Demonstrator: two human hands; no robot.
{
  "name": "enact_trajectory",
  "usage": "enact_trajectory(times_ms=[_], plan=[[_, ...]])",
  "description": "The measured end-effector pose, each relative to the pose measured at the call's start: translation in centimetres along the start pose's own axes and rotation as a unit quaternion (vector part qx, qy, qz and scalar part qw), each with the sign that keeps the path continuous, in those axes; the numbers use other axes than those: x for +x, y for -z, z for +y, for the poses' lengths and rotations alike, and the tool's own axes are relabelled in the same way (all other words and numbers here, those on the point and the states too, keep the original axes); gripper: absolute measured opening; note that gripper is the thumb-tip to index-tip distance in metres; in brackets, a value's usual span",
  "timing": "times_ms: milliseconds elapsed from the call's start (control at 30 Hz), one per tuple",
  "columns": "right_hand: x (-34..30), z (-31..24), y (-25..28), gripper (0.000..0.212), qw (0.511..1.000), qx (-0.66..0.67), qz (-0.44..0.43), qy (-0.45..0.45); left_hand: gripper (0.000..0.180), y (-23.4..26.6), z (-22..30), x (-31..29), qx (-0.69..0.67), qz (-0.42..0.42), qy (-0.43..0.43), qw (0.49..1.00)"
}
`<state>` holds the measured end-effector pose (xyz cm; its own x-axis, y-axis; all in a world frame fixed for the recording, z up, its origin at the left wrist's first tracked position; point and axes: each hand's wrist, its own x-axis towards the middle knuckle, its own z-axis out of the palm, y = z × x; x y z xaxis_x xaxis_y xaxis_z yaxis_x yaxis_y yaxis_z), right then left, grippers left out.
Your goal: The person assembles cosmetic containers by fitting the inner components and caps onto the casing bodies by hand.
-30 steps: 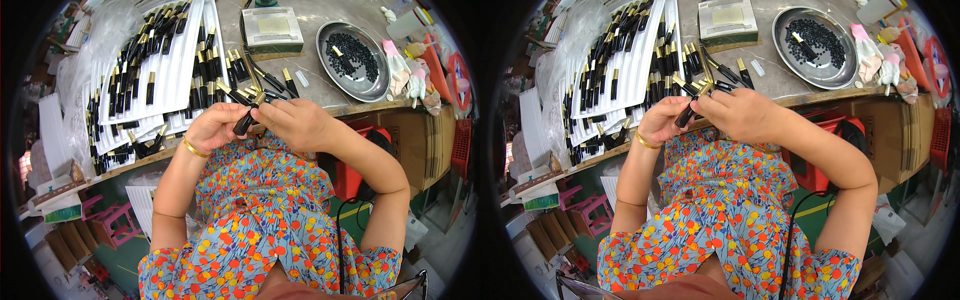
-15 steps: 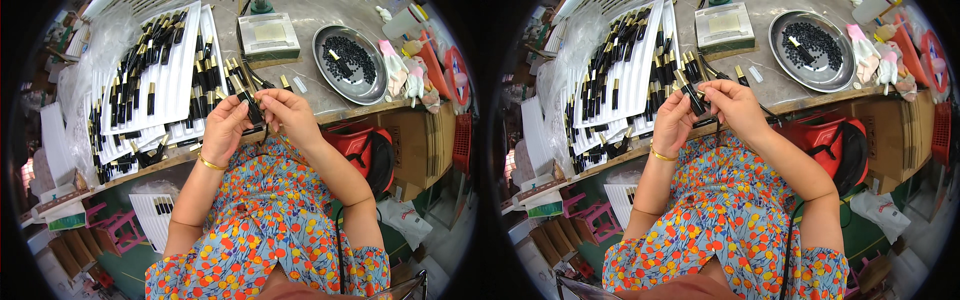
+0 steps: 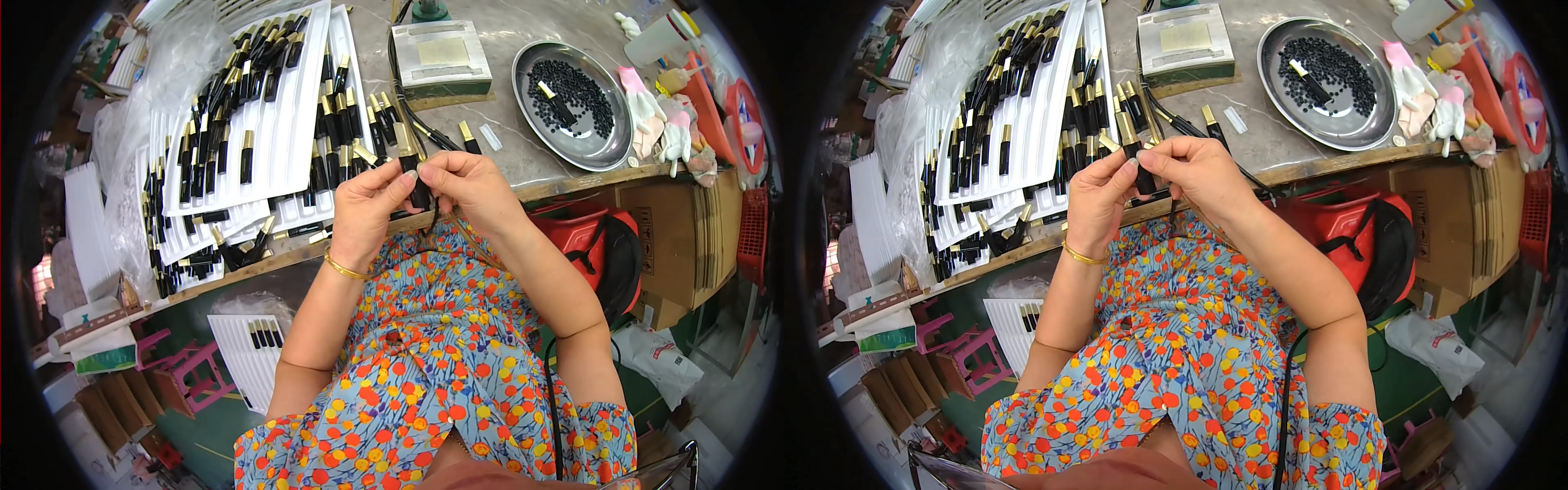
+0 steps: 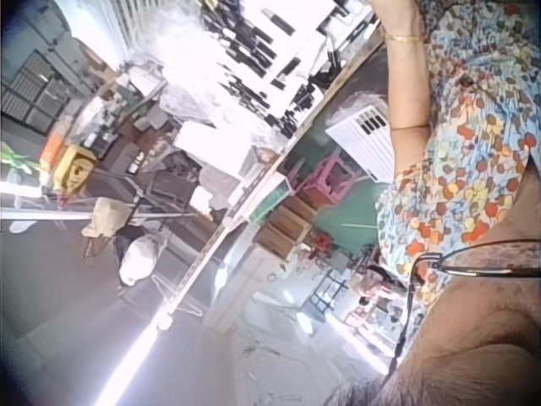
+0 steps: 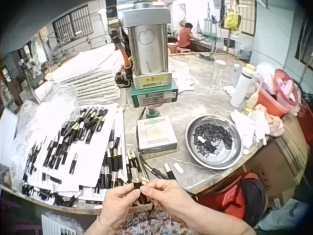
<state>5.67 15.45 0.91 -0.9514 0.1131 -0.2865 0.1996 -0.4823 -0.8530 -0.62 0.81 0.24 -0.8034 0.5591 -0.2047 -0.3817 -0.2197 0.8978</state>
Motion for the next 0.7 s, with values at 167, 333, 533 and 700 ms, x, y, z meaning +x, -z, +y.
enact_trajectory(times_ms=[167,333,533,700], plan=[[0.1,-1.1,1.0,0.018,0.989,-0.131,-0.059,-0.028,0.019,1.4,1.6,-0.3,-0.008,-0.082,0.141,0.987],[-0.1,-3.0,1.2,0.028,0.953,-0.288,-0.04,-0.08,0.022,1.8,2.1,0.7,-0.046,-0.155,0.223,0.961],[0.7,-1.9,1.7,0.034,0.759,-0.497,0.032,0.419,0.021,2.6,1.7,1.8,-0.04,-0.199,0.29,0.935],[0.1,-2.4,2.0,0.023,0.907,-0.389,-0.126,0.099,0.021,1.8,2.5,1.8,-0.001,-0.158,0.249,0.956]])
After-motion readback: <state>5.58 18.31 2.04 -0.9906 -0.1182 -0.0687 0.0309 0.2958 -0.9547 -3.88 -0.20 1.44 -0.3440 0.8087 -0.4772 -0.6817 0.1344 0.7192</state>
